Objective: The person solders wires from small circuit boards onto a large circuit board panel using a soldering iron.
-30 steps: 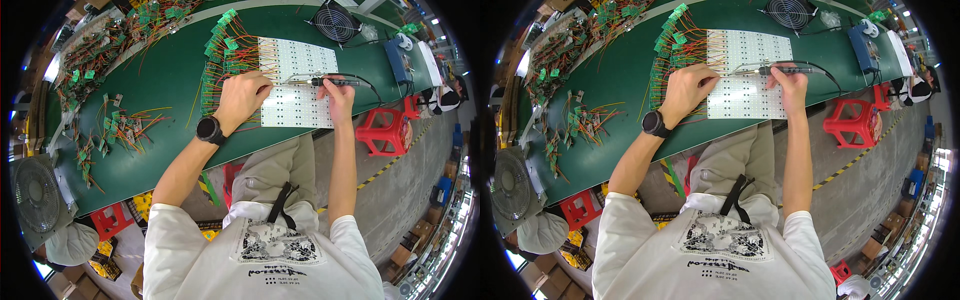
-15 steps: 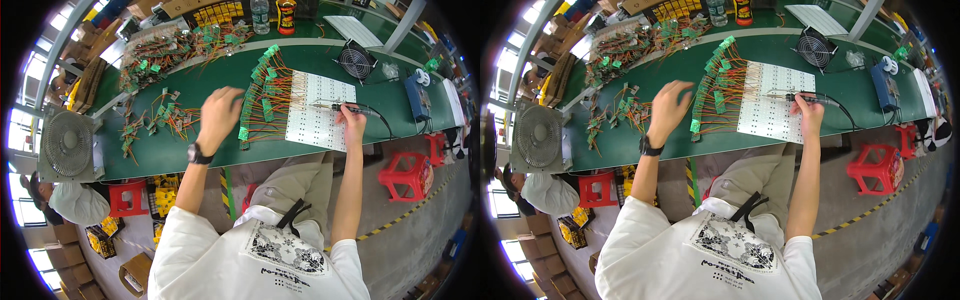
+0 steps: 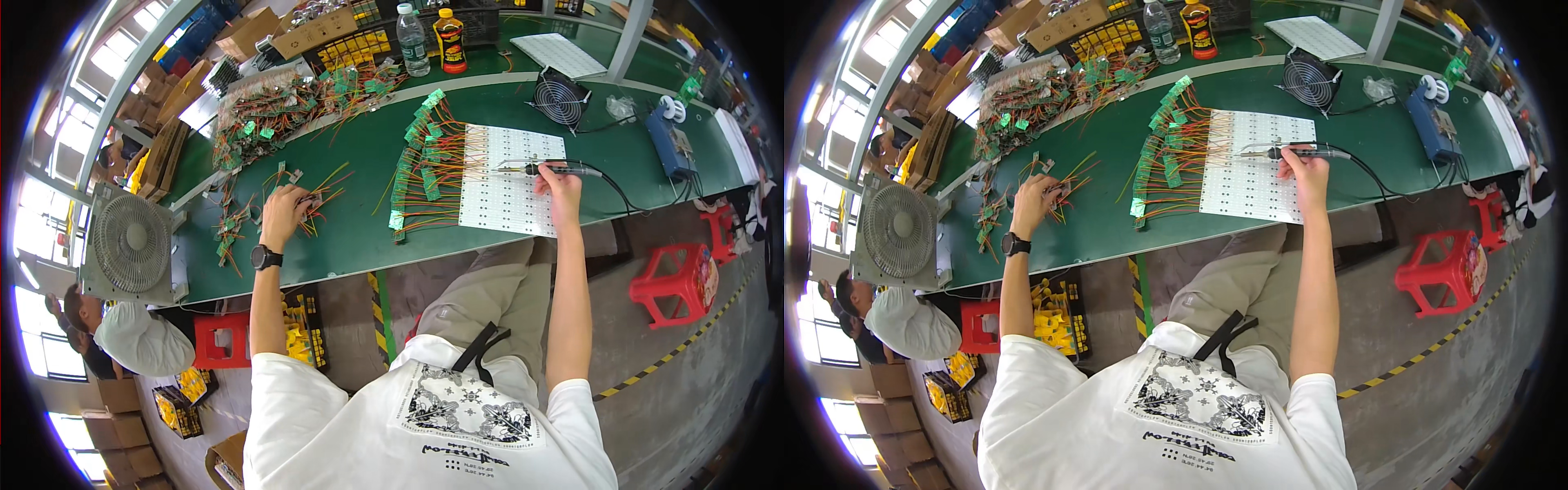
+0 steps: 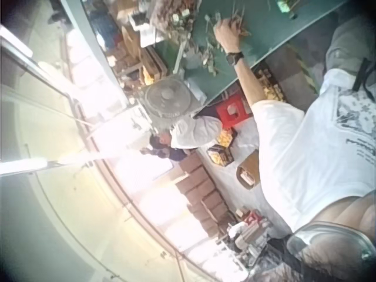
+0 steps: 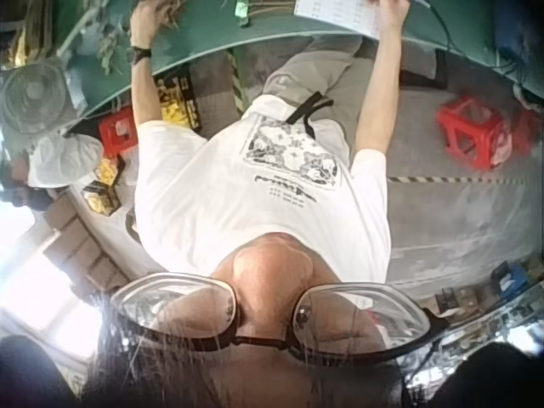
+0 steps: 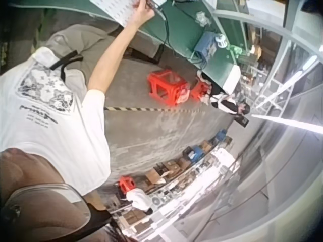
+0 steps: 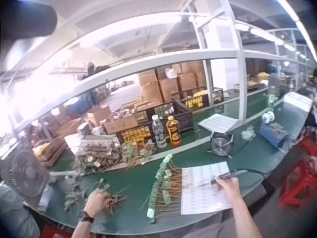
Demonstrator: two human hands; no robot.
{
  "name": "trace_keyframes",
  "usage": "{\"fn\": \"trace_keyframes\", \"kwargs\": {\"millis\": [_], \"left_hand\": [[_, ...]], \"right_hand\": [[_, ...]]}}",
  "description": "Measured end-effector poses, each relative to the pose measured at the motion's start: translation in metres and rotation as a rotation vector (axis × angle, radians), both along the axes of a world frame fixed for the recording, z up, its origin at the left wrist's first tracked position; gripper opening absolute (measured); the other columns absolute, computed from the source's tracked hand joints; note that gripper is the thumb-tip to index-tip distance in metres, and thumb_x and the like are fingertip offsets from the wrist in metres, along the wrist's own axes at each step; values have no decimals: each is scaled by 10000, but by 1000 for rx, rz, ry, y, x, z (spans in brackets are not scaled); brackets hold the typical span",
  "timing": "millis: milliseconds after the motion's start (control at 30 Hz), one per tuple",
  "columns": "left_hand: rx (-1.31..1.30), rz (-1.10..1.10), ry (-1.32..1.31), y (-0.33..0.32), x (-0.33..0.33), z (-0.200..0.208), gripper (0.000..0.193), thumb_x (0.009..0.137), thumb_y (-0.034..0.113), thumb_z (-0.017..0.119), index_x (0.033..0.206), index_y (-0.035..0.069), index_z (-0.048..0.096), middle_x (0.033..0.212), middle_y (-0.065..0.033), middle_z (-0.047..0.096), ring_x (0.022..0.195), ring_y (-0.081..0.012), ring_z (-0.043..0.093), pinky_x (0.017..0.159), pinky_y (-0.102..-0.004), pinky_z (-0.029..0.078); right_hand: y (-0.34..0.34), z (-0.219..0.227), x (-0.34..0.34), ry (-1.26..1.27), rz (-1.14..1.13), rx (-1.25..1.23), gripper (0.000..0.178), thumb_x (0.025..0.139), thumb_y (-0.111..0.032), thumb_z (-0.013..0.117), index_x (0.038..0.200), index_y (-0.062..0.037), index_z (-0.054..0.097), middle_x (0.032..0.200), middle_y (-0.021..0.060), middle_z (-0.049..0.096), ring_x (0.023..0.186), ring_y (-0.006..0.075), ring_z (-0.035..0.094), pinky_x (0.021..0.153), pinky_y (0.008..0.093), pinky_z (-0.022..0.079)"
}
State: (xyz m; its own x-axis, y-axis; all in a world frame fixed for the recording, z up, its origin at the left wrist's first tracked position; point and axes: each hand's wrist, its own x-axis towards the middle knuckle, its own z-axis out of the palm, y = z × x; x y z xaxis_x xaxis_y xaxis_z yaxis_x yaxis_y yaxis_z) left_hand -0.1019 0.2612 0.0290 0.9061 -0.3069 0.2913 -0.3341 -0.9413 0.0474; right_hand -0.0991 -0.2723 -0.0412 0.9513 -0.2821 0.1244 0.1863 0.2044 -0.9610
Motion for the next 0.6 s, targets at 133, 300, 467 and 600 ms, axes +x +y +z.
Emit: {"fn": "trace_keyframes", "kwargs": {"millis": [133,300,467,600], "left_hand": [[-158,-13,-55,-6,2,8,169,879,155,662,946,12,722,963,-103,691,873,-319,653,751,-373,514],[-551,21,-258,-25,5,9,189,885,145,662,1026,41,733,1049,-96,697,856,-284,676,762,-342,521],[-320,-15,-346,-84,-23,6,158,853,109,697,983,26,729,997,-83,698,832,-263,681,743,-337,530],[-323,-121,-226,-107,-43,-22,144,848,127,705,947,23,721,988,-90,693,868,-274,665,751,-360,528]], "right_hand": [[0,1,0,1,10,10,197,859,-113,706,953,48,642,710,84,641,556,136,593,521,244,441],[0,-1,0,-1,5,1,204,857,-122,711,955,45,646,719,85,642,555,137,594,524,244,446],[-2,-4,0,-8,9,20,211,852,-131,717,960,36,648,718,86,645,556,134,594,527,249,446],[-2,-5,0,7,-1,-3,207,854,-131,716,961,34,649,711,83,644,558,132,594,526,252,442]]}}
